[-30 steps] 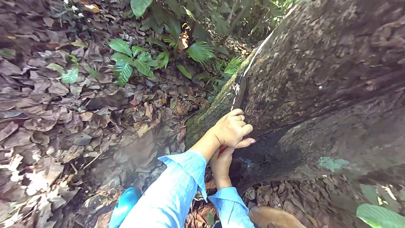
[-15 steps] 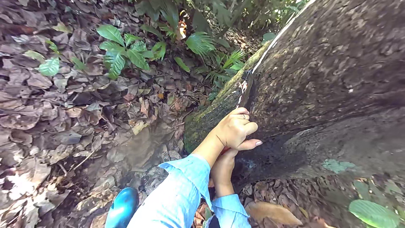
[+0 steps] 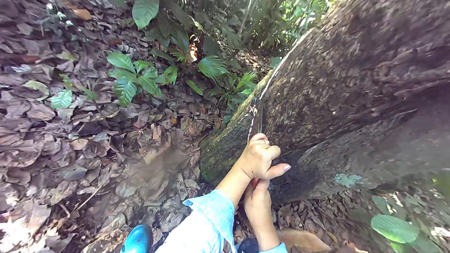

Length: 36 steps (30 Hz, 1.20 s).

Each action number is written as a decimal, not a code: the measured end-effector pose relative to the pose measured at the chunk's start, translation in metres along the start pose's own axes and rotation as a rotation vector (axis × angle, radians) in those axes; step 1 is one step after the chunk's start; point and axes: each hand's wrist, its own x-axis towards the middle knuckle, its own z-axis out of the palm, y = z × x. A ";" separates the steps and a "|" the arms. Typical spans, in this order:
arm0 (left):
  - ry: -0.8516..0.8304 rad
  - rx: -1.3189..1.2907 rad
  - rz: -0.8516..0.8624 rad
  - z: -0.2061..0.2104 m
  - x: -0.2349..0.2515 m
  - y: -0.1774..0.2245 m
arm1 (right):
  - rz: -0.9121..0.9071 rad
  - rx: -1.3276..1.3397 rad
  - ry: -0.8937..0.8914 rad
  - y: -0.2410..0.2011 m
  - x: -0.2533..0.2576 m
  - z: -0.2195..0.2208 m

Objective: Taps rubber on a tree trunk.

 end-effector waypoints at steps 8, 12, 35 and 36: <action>0.024 -0.015 -0.002 0.006 0.000 0.006 | -0.026 -0.013 -0.025 0.009 0.000 -0.008; -0.012 -0.075 -0.079 0.015 -0.024 0.038 | 0.042 0.005 -0.157 0.018 -0.030 -0.037; 0.132 0.002 0.027 0.045 -0.029 0.010 | -0.028 -0.083 -0.089 0.062 0.002 -0.008; 0.125 0.007 0.027 0.043 -0.027 0.009 | -0.041 -0.078 -0.078 0.062 0.005 -0.007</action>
